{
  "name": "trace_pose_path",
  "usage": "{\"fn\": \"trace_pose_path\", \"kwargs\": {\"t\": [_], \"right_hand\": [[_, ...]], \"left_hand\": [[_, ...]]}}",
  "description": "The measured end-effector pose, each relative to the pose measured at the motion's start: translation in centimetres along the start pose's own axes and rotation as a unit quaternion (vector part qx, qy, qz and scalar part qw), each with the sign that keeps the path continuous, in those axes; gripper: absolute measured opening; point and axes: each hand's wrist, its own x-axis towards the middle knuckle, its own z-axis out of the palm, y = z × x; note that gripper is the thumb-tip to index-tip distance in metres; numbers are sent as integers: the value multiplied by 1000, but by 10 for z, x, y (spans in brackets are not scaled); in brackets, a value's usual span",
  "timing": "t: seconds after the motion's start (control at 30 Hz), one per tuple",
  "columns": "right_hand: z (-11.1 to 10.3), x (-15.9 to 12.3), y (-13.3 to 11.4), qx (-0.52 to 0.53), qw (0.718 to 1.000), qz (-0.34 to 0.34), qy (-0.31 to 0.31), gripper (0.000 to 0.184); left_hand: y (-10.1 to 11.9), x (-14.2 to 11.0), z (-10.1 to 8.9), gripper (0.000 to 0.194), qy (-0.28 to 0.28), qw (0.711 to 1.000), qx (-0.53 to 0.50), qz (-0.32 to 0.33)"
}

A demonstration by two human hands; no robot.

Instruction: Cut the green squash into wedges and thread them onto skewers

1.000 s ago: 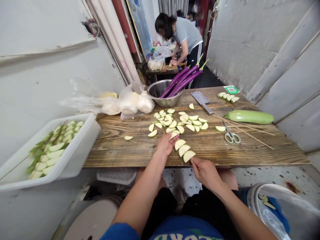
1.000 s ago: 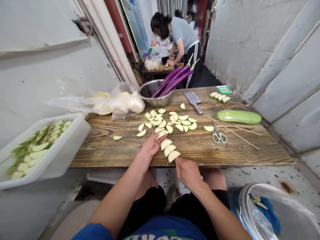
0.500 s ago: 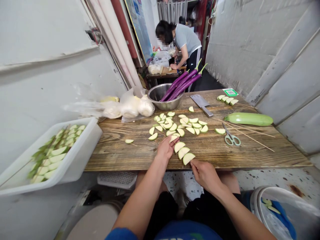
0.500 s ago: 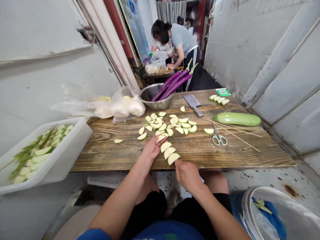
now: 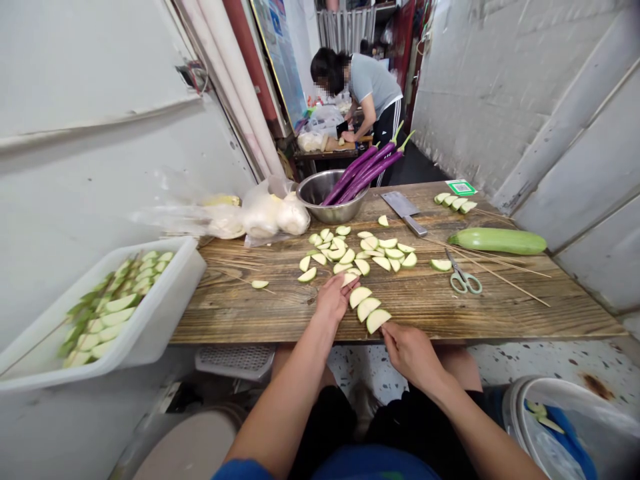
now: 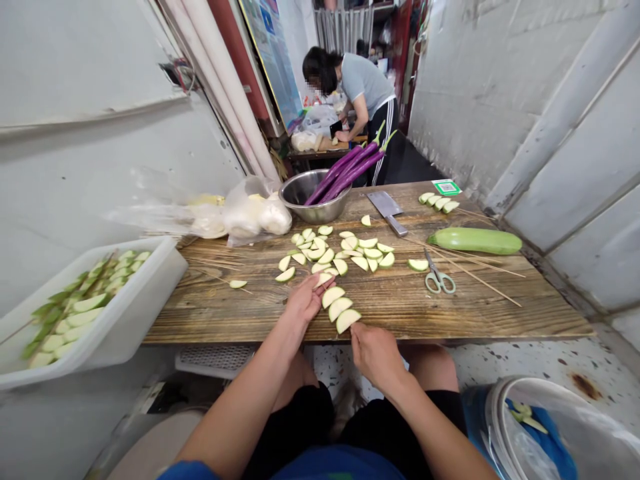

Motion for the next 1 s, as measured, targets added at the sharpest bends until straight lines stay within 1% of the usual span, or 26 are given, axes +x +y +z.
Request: {"fn": "trace_pose_path", "kwargs": {"t": [0.47,0.73,1.0], "right_hand": [[-1,3,-3,-20,1000,6,-4,23],[-1,5,-5,-37,999,15,-10,22],[-2,7,-6,-31,999,19,-12,23]], "left_hand": [[-2,3,-3,12,-16,1000,19,0],[-3,3,-3,9,-10,1000,20,10],[-2,6,-4,9,-17,1000,26,-5]]}}
